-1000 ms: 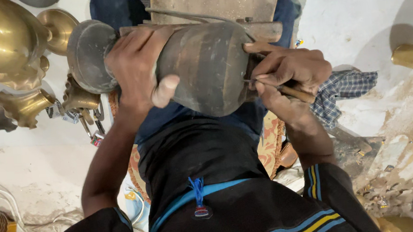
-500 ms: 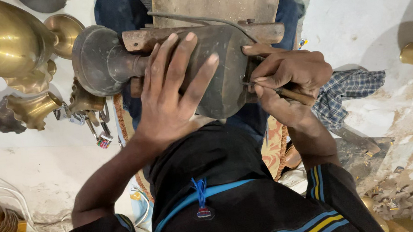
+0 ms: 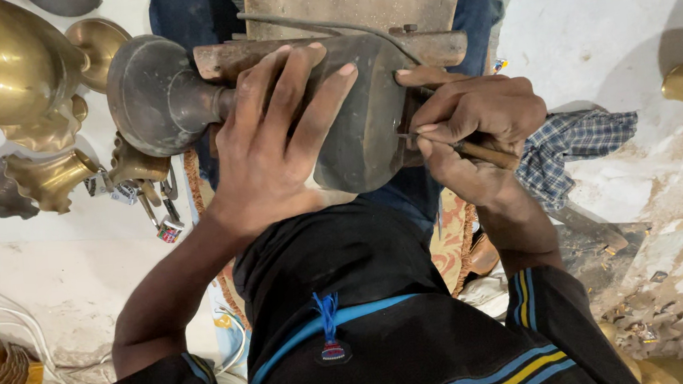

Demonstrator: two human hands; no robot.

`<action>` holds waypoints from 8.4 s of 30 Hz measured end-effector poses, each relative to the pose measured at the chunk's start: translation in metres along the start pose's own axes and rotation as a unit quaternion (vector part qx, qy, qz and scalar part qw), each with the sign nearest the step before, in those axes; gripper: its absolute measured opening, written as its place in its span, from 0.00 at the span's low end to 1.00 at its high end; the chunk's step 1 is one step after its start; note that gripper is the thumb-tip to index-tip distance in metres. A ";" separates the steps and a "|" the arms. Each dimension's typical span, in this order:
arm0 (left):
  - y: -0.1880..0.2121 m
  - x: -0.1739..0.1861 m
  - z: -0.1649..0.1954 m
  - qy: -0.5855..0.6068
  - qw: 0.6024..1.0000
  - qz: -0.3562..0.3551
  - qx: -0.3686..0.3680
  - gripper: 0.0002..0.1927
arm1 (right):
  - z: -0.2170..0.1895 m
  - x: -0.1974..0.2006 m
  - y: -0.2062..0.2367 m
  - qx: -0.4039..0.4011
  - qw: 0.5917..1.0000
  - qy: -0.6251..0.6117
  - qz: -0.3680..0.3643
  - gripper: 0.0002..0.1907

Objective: The person sits on the floor holding a tarnished brass vase on their lap and scrapes its surface with a small hand tool, rotating the vase to work different areas. They wipe the vase with a cloth and use calipers to measure its neck during the work.

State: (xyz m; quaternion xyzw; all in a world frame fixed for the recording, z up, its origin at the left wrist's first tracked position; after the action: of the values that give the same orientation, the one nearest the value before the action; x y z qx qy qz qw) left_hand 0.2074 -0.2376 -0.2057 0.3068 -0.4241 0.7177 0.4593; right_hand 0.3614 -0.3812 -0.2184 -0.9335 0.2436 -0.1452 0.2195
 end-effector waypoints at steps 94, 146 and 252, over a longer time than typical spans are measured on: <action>0.021 -0.011 -0.027 0.066 0.992 0.085 -0.059 0.46 | 0.005 -0.003 0.003 -0.020 0.998 -0.027 0.053 0.15; 0.014 -0.007 -0.041 0.149 0.987 0.054 -0.040 0.59 | -0.006 -0.010 -0.009 -0.027 0.999 0.017 0.041 0.16; 0.016 -0.029 -0.009 0.029 0.997 -0.019 0.062 0.40 | -0.015 -0.057 0.158 -0.085 0.935 -0.030 0.343 0.32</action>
State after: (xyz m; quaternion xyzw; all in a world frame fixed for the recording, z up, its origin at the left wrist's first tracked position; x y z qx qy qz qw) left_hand 0.2034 -0.2450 -0.2391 0.3220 -0.3594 0.7424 0.4648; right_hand 0.2463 -0.4810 -0.2911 -0.8122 0.5536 -0.0122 0.1834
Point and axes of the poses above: each hand's wrist, its own y-axis away from the middle knuckle, its own x-axis out of the back of the hand, z = x × y, the point moved 6 cm from there along -y, towards the middle knuckle, and after that the axes turned 2 degrees about x, right-handed, at the moved point
